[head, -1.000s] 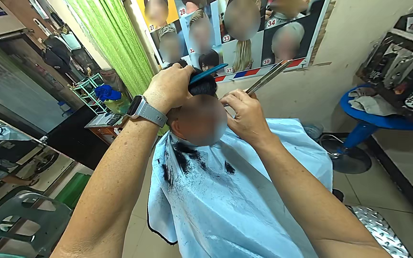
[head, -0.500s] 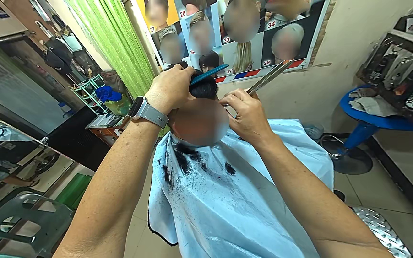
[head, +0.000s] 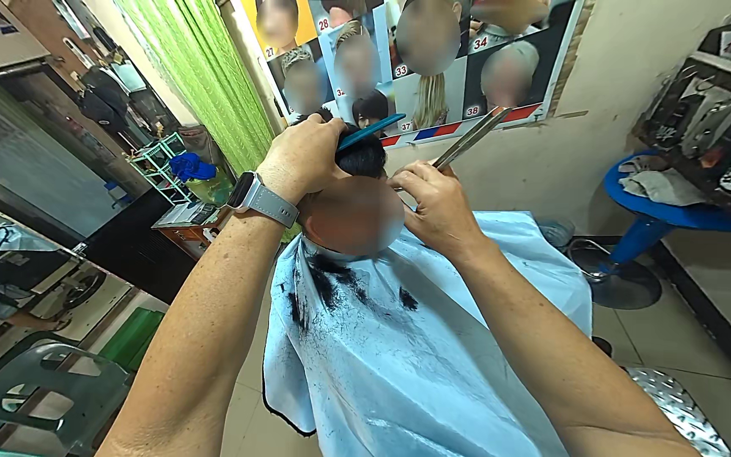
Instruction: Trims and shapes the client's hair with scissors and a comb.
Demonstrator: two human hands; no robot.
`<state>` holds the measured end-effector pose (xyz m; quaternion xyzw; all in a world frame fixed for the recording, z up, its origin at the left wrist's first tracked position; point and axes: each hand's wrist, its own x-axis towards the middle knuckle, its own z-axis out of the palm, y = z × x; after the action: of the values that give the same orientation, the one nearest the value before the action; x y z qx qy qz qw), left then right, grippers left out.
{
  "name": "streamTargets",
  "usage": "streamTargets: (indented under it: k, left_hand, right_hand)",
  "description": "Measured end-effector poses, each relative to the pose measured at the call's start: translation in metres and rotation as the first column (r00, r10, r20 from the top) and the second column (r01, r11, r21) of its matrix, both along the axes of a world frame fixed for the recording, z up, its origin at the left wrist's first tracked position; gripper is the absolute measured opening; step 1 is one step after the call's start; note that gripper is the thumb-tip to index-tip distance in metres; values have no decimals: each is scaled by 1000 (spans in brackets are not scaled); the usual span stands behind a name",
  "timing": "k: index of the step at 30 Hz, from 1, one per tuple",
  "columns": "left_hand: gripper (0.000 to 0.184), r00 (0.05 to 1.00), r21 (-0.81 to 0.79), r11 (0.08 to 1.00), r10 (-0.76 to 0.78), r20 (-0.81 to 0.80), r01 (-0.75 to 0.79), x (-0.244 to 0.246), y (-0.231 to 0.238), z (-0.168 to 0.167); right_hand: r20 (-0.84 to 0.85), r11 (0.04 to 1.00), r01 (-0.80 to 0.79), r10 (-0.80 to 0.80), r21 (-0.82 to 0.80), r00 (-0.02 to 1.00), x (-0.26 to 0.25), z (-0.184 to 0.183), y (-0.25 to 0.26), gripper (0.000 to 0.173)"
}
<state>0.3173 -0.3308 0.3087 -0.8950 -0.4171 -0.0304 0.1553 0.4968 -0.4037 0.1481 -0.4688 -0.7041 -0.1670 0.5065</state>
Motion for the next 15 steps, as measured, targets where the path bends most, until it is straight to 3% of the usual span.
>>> streamTargets:
  k: [15]
  left_hand:
    - [86, 1000, 1, 1000, 4, -6, -4, 0, 1, 1]
  right_hand:
    - [53, 1000, 3, -3, -12, 999, -3, -4, 2, 16]
